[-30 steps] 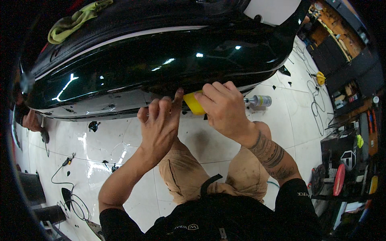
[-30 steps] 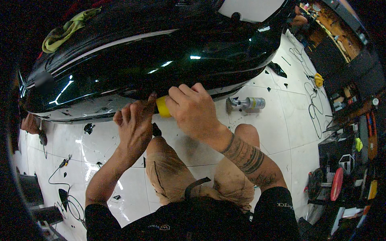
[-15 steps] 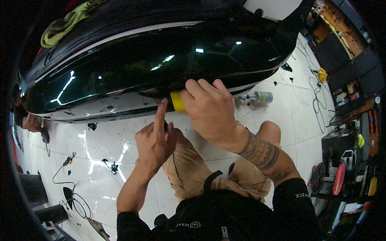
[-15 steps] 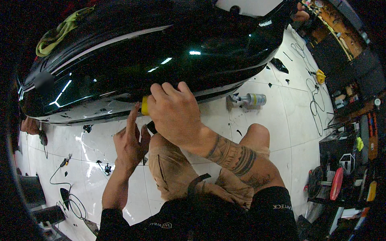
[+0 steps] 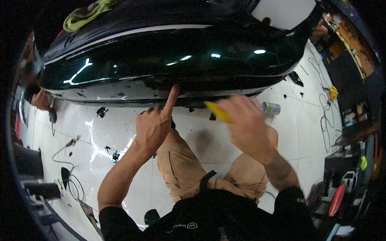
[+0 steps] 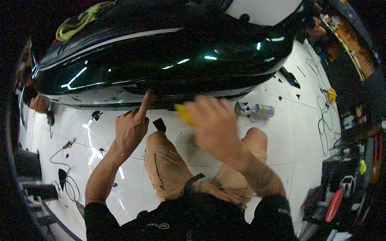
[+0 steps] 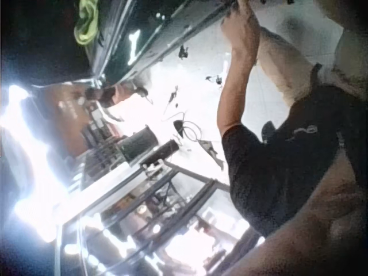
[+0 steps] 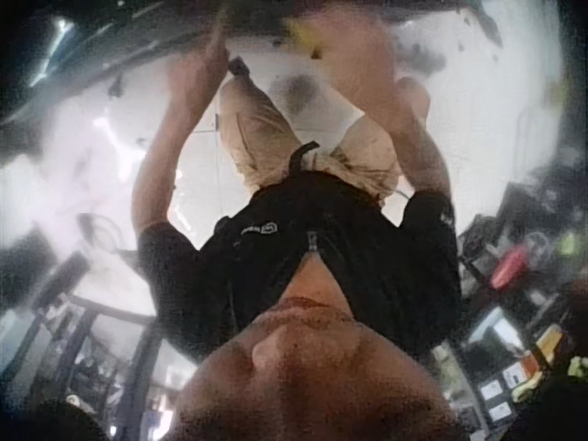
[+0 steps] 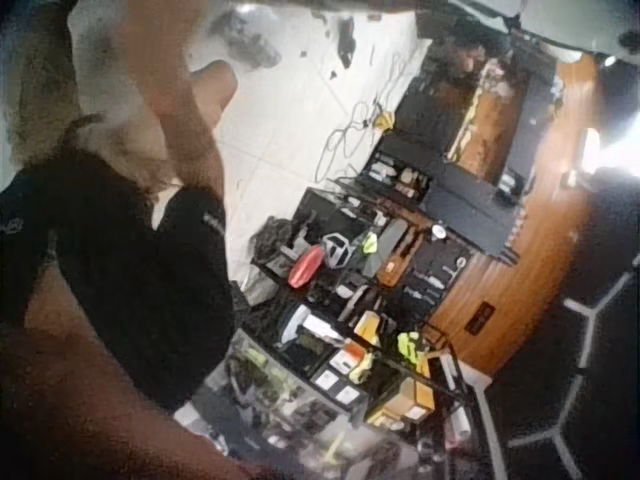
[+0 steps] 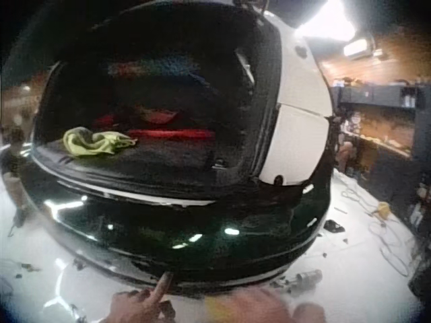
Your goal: The person kneels by the rear bumper of a dark car and applies a vinyl wrap using a yellow squeegee and a metal trim tool. They smooth the film, tuck edges into crevices, and trim excess material along the bumper contours.
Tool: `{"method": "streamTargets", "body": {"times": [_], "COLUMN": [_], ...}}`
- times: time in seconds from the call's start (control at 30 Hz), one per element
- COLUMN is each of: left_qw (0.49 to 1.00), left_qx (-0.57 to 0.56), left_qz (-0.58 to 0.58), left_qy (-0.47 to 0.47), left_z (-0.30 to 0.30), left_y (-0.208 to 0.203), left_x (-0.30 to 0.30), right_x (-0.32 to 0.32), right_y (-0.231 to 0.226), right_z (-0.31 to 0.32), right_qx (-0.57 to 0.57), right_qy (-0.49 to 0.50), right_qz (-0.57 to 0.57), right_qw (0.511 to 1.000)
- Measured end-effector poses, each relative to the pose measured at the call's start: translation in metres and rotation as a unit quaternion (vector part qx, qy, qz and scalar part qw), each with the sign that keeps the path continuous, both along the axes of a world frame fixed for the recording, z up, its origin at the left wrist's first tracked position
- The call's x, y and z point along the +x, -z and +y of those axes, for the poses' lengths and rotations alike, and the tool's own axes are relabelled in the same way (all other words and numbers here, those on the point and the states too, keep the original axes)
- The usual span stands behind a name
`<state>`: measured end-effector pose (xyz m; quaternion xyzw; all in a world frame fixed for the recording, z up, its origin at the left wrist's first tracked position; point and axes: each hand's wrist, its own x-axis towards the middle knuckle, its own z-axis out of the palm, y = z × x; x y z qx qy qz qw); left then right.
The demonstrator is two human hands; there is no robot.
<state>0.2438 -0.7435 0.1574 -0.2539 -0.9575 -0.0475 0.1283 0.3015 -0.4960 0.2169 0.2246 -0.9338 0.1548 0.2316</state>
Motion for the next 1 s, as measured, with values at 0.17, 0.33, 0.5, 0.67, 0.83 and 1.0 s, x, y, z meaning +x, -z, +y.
{"method": "streamTargets", "body": {"times": [0.17,0.33,0.5,0.67,0.83,1.0], "left_qw": [1.000,0.996,0.993,0.990,0.983,0.971], "left_qx": [-0.011,-0.056,-0.051,-0.030,0.027,0.016], "left_qz": [0.013,-0.018,0.008,0.083,0.157,0.236], "left_qy": [-0.012,-0.072,-0.104,-0.111,-0.090,-0.040], "left_z": [0.011,0.021,0.032,0.041,0.035,0.034], "left_y": [-0.001,-0.007,-0.007,-0.002,0.010,0.011], "left_x": [0.007,0.014,0.020,0.020,0.012,-0.001], "right_x": [0.090,0.133,0.118,0.099,0.087,0.103], "right_y": [0.085,0.165,0.186,0.165,0.014,0.005], "right_z": [0.136,0.180,0.192,0.207,0.162,0.129], "right_qx": [-0.270,-0.154,-0.194,-0.115,-0.223,-0.215], "right_qy": [0.210,0.312,0.306,0.209,-0.426,-0.665], "right_qz": [-0.265,-0.221,-0.218,-0.229,-0.685,-0.321], "right_qw": [0.901,0.911,0.906,0.944,0.547,0.639]}}
